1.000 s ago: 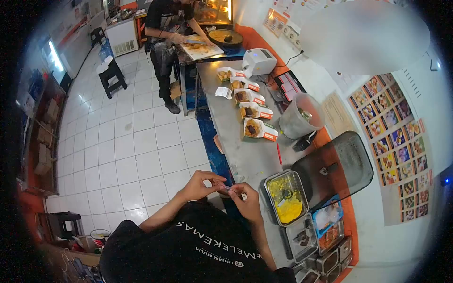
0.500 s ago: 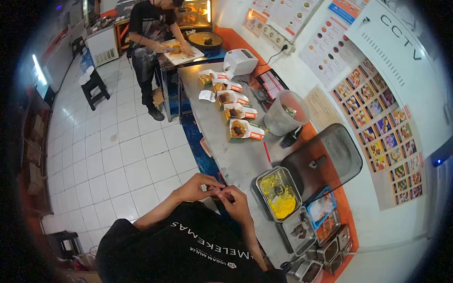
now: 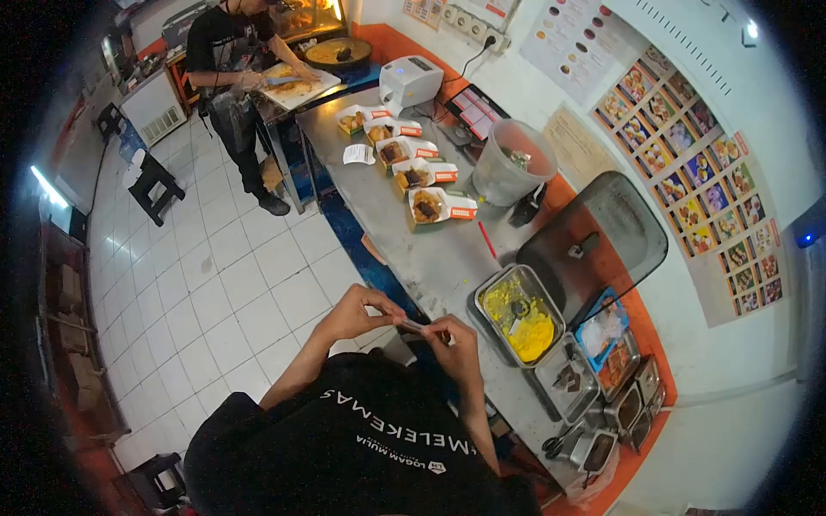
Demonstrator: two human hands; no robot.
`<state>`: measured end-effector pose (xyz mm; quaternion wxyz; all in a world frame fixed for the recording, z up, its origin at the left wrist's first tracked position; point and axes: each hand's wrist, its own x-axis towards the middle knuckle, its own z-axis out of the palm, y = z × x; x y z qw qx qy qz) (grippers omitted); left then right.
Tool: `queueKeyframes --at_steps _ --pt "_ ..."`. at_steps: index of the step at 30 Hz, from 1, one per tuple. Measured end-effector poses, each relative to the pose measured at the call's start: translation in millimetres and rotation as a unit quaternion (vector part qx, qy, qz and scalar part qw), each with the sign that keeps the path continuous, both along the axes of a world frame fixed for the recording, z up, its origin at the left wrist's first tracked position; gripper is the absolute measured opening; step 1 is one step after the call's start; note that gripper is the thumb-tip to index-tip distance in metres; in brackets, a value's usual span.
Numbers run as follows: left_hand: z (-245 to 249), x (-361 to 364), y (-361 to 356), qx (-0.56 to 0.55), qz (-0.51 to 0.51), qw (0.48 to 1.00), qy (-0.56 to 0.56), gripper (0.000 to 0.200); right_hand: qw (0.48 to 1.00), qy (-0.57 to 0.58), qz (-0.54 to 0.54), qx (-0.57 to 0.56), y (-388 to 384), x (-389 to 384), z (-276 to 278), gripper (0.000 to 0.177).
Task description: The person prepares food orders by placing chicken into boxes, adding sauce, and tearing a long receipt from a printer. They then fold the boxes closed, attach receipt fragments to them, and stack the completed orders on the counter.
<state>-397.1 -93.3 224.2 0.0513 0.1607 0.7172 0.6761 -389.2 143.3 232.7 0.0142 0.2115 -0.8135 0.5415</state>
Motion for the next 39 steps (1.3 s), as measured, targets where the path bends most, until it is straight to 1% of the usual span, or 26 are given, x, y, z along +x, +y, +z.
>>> queueKeyframes --at_steps 3,5,7,8,9,11,13,15,17,18,19,20,21,22,24,26,28,29,31,32,33,35,36,37,38,39 --pt "-3 3 -6 0.007 0.028 1.000 -0.010 0.011 1.000 -0.016 0.011 -0.010 -5 -9 -1 0.010" --pt "-16 2 -8 -0.011 0.009 1.000 -0.009 0.012 0.996 -0.082 0.041 0.006 -6 -13 -10 0.011" --pt "-24 6 -12 -0.038 0.075 0.996 0.017 0.013 0.980 -0.182 0.071 -0.020 -6 -17 -27 0.017" --pt "-18 7 -16 -0.104 0.082 0.990 0.045 0.009 0.977 -0.192 0.089 0.013 0 -20 -39 0.016" --pt "-27 2 -23 -0.131 0.078 0.987 0.042 0.013 0.975 -0.196 0.096 0.048 9 -25 -55 0.016" --pt "-57 -10 -39 -0.099 0.098 0.990 0.003 0.015 0.977 -0.173 0.067 0.108 42 -31 -99 0.014" --pt "-85 -9 -61 -0.176 0.156 0.972 -0.008 0.015 0.973 -0.172 -0.073 0.138 75 -29 -126 0.014" --pt "-117 3 -88 -0.202 0.213 0.955 -0.043 0.013 0.959 -0.074 -0.250 0.112 117 -43 -150 0.014" --pt "-160 34 -128 -0.272 0.242 0.930 -0.058 0.014 0.890 -0.149 -0.431 -0.004 162 -61 -151 0.019" --pt "-180 53 -148 -0.289 0.239 0.926 -0.043 0.015 0.871 -0.069 -0.479 -0.085 194 -67 -166 0.023" --pt "-200 72 -165 -0.304 0.233 0.923 -0.028 0.017 0.832 -0.002 -0.554 0.023 219 -69 -159 0.025" --pt "-224 93 -185 -0.339 0.233 0.908 -0.078 0.019 0.776 -0.024 -0.613 0.145 253 -70 -166 0.024" --pt "-242 113 -203 -0.373 0.232 0.889 -0.130 0.021 0.744 -0.003 -0.643 0.179 277 -65 -173 0.025" --pt "-242 132 -210 -0.379 0.215 0.882 -0.178 0.023 0.711 0.018 -0.669 0.214 298 -60 -179 0.026" --pt "-246 153 -220 -0.394 0.186 0.864 -0.251 0.024 0.648 -0.134 -0.715 0.225 338 -52 -186 0.029" --pt "-246 169 -225 -0.417 0.173 0.843 -0.293 0.024 0.612 -0.201 -0.706 0.295 406 -41 -235 0.034" --pt "-249 168 -225 -0.437 0.167 0.824 -0.320 0.025 0.568 -0.250 -0.733 0.277 407 -49 -211 0.039" --pt "-248 162 -225 -0.443 0.168 0.818 -0.326 0.025 0.573 -0.251 -0.733 0.269 423 -57 -222 0.039" --pt "-245 148 -225 -0.457 0.167 0.808 -0.333 0.025 0.611 -0.150 -0.756 0.180 453 -55 -264 0.047" --pt "-242 139 -226 -0.462 0.163 0.806 -0.332 0.025 0.548 -0.250 -0.782 0.161 441 -65 -244 0.052" --pt "-239 129 -227 -0.464 0.162 0.807 -0.329 0.025 0.542 -0.261 -0.782 0.159 438 -65 -248 0.052" --pt "-232 105 -226 -0.467 0.158 0.809 -0.321 0.026 0.566 -0.155 -0.799 0.132 438 -62 -254 0.052" --pt "-228 93 -229 -0.472 0.157 0.809 -0.313 0.026 0.604 -0.130 -0.781 0.094 428 -62 -241 0.040" --pt "-227 79 -232 -0.478 0.155 0.811 -0.298 0.026 0.600 -0.138 -0.783 0.091 418 -58 -231 0.040" --pt "-227 60 -233 -0.481 0.153 0.816 -0.282 0.027 0.660 -0.110 -0.740 0.069 415 -59 -219 0.032" --pt "-228 45 -237 -0.460 0.157 0.828 -0.280 0.027 0.720 -0.080 -0.688 0.049 401 -67 -187 0.024"
